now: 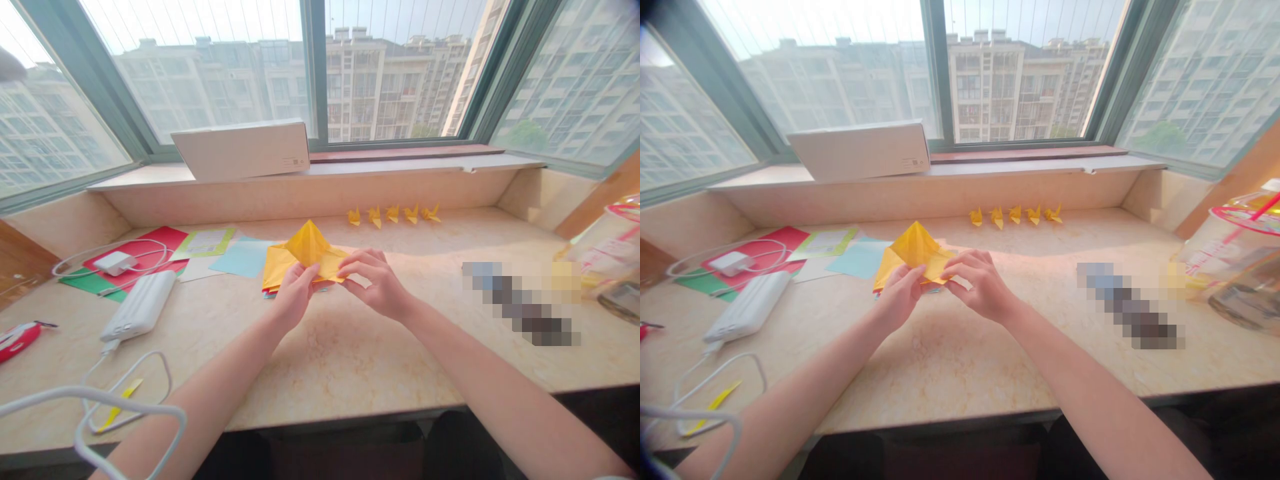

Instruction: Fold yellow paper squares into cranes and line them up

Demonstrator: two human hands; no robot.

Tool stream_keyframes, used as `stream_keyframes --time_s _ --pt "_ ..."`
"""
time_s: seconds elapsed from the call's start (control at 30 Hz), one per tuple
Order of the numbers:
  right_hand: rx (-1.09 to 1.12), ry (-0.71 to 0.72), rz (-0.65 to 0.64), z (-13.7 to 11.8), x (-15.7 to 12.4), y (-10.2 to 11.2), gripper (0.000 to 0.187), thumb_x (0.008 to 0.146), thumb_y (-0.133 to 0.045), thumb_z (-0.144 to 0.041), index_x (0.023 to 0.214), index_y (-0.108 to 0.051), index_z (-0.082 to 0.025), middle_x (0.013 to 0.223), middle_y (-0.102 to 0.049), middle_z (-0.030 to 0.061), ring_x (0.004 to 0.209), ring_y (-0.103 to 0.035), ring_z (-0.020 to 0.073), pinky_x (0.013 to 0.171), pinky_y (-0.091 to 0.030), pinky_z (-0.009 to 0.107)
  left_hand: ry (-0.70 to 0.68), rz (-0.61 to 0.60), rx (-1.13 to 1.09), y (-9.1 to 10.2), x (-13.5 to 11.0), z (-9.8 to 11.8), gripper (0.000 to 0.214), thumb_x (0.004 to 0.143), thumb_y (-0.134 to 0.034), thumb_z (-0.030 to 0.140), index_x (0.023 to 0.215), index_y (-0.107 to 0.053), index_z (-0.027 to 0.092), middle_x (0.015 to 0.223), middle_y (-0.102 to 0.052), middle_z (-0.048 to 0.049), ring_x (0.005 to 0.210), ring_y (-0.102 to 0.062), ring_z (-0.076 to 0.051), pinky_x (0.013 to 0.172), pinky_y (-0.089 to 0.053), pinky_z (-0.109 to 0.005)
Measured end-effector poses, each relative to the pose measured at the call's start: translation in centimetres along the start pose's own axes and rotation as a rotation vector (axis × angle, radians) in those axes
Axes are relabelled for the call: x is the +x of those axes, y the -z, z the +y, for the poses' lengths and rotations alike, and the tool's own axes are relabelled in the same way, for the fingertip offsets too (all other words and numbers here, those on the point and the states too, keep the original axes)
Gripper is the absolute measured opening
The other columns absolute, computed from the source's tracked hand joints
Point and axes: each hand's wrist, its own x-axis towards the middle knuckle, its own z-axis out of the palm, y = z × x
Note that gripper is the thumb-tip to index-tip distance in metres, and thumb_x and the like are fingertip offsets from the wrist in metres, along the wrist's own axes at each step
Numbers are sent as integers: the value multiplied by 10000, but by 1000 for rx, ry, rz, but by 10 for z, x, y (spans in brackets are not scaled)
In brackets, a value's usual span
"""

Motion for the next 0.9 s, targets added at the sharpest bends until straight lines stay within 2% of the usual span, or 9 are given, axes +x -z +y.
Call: stream_keyframes --time_s 0.1,0.27,0.37,0.5,0.7,0.8,0.9 --pt "-57 -34 6 1 -1 -1 177 896 -671 -279 1068 -708 -297 1179 -690 45 1109 -602 240 978 -390 419 10 7 28 1 0 -1 308 835 -665 350 1062 -687 144 1096 -724 -105 980 -690 -247 825 -568 -373" --pt "-75 -66 25 2 0 -1 107 899 -673 -269 969 -740 -315 1223 -669 22 1137 -583 249 1002 -379 446 47 -42 21 1 -2 -1 327 855 -670 350 1116 -692 154 1173 -703 -124 1020 -681 -257 799 -568 -349" --pt "-9 -118 72 1 2 -1 93 913 -649 -292 916 -742 -290 1180 -673 46 1125 -590 258 996 -405 467 81 -123 10 0 -4 0 328 867 -668 340 1139 -694 158 1180 -702 -134 1002 -694 -269 802 -560 -355" --pt "162 -218 131 -3 5 1 186 924 -613 -371 876 -730 -236 1122 -649 88 1062 -627 241 911 -500 399 85 -189 -12 -1 -7 1 320 882 -658 343 1153 -691 176 1190 -699 -129 965 -712 -275 805 -556 -366" --pt "251 -329 143 -4 5 2 267 909 -612 -441 842 -731 -211 1008 -662 78 962 -646 224 787 -528 340 51 -248 85 -4 -10 2 364 884 -664 375 1191 -673 180 1219 -686 -135 1003 -707 -292 797 -559 -363" --pt "269 -355 149 -3 6 1 279 886 -644 -448 809 -738 -196 967 -657 70 930 -641 213 807 -514 342 63 -222 153 -6 -8 0 389 861 -691 388 1171 -677 154 1183 -704 -148 935 -728 -279 763 -559 -341" --pt "338 -415 160 -2 6 1 284 853 -681 -463 828 -761 -191 970 -663 70 922 -643 210 818 -512 341 79 -151 131 -6 -7 -2 403 854 -692 414 1145 -683 135 1142 -719 -156 858 -744 -270 720 -558 -330"
